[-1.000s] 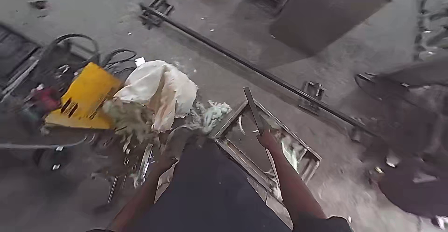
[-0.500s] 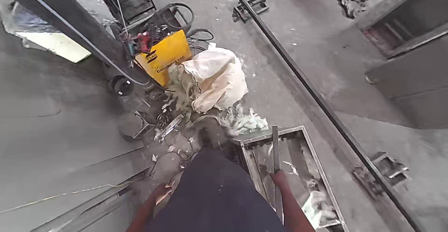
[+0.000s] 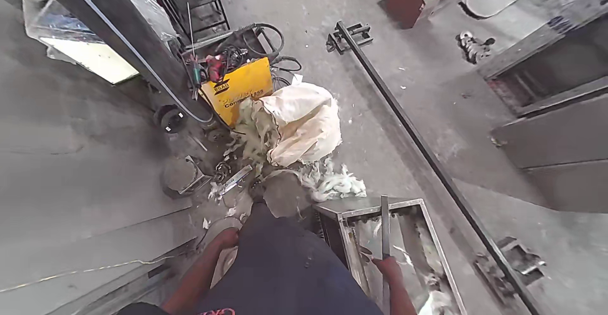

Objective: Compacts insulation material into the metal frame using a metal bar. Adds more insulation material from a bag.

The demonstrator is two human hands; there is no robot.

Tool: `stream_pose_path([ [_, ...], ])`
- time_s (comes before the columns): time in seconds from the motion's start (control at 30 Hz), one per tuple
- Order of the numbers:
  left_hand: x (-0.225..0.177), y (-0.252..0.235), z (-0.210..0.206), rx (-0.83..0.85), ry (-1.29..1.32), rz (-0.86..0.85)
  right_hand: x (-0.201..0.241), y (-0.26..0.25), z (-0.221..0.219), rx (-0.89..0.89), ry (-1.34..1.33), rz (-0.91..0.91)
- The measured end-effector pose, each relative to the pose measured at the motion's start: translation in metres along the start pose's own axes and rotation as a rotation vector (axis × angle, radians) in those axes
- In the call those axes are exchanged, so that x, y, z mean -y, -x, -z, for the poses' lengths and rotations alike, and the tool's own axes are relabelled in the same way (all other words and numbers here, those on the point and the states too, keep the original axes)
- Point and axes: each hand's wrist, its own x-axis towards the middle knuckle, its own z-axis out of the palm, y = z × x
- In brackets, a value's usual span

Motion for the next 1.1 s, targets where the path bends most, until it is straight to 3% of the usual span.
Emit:
stream_pose_path([
  [0.17,0.055,-0.038,0.083,0.022,0.025,-0.037,0.026,0.034,-0.027,-0.209,-0.111,-0.197],
  [0.33,0.106,-0.084,0.187,0.019,-0.028,0.01,0.104,0.094,-0.062,-0.367,-0.166,-0.244],
  [0.57,0.103,-0.103,0.318,-0.037,-0.045,0.015,0.192,0.14,-0.062,-0.385,-0.193,-0.199],
  [0.67,0.076,-0.107,0.357,-0.111,0.015,-0.028,0.237,0.136,-0.057,-0.399,-0.213,-0.039],
  [0.83,0.029,-0.12,0.389,-0.138,0.069,-0.061,0.343,0.096,-0.089,-0.133,-0.041,0.23],
  [0.97,0.01,-0.143,0.406,-0.073,0.051,-0.05,0.417,0.095,-0.124,0.133,-0.059,0.212],
  [1.1,0.007,-0.21,0.436,-0.023,-0.045,-0.024,0.462,0.094,-0.186,0.254,-0.021,0.194],
])
